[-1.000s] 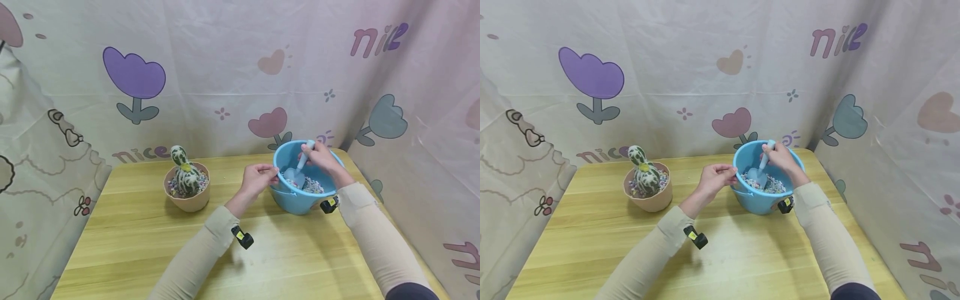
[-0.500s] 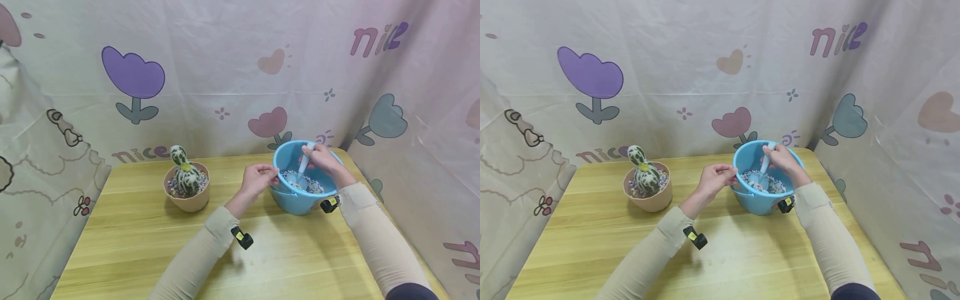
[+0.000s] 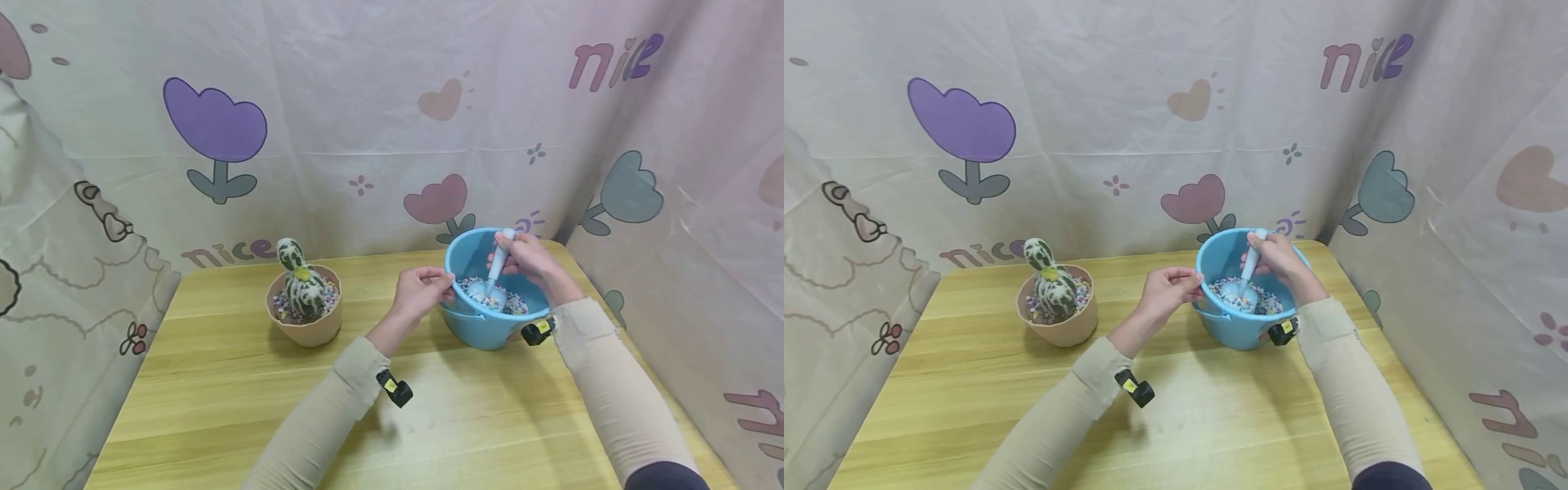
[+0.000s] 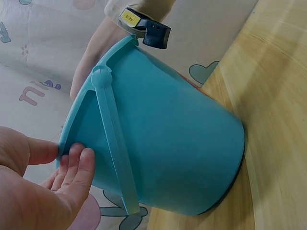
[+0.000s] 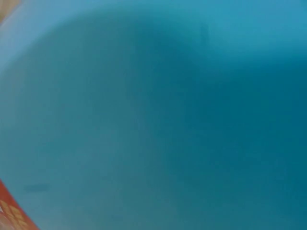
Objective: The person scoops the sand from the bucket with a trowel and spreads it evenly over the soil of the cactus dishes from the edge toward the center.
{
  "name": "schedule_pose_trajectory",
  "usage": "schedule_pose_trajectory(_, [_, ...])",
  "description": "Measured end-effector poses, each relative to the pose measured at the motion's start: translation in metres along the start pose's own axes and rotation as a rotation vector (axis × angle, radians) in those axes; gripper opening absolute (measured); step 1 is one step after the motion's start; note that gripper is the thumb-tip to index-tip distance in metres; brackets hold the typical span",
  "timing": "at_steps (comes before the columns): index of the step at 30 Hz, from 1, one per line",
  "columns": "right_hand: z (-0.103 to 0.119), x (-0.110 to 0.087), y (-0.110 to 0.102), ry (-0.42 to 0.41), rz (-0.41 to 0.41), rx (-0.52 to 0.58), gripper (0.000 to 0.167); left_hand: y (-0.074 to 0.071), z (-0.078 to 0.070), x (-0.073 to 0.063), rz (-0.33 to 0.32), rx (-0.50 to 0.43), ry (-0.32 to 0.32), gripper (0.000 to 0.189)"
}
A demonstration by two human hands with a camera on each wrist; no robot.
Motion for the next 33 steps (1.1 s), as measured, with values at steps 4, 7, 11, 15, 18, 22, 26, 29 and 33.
schedule_pose_trajectory(4, [-0.002,0.001,-0.002,0.029,-0.016,0.013,0.048,0.0,0.0,-0.001,0.003,-0.005,0.0,0.016])
schedule_pose_trajectory(7, [-0.003,0.0,-0.006,0.052,-0.043,0.036,0.047,0.0,-0.001,-0.001,0.007,-0.005,0.006,0.016])
schedule_pose_trajectory(11, [0.0,0.0,-0.012,0.057,-0.059,0.064,0.047,0.0,-0.001,-0.001,0.006,-0.013,0.015,0.017])
schedule_pose_trajectory(15, [0.003,-0.001,-0.019,0.041,-0.076,0.078,0.043,0.0,0.0,0.0,0.004,-0.013,0.018,0.017])
schedule_pose_trajectory(18, [0.005,-0.002,-0.024,0.029,-0.099,0.077,0.043,0.0,0.0,0.0,0.004,-0.008,0.015,0.017])
schedule_pose_trajectory(22, [0.005,-0.004,-0.029,0.03,-0.119,0.094,0.045,0.0,0.001,0.0,0.002,0.005,0.012,0.017])
schedule_pose_trajectory(26, [0.003,-0.006,-0.032,0.041,-0.134,0.152,0.042,0.0,0.001,0.0,0.004,0.008,0.004,0.016])
schedule_pose_trajectory(29, [0.002,-0.006,-0.035,0.053,-0.139,0.203,0.037,-0.001,0.002,0.0,0.006,0.008,0.002,0.016])
schedule_pose_trajectory(33, [0.001,-0.007,-0.037,0.07,-0.142,0.277,0.032,-0.001,0.002,-0.001,0.006,0.012,0.001,0.016])
Point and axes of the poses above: each hand's wrist, its own x-axis towards the middle knuckle, its own y-axis out of the palm, z = x × y, the point moved 6 cm from there along x, towards the middle knuckle, and after that the axes turned 9 degrees about -z, right-handed, at the moved point
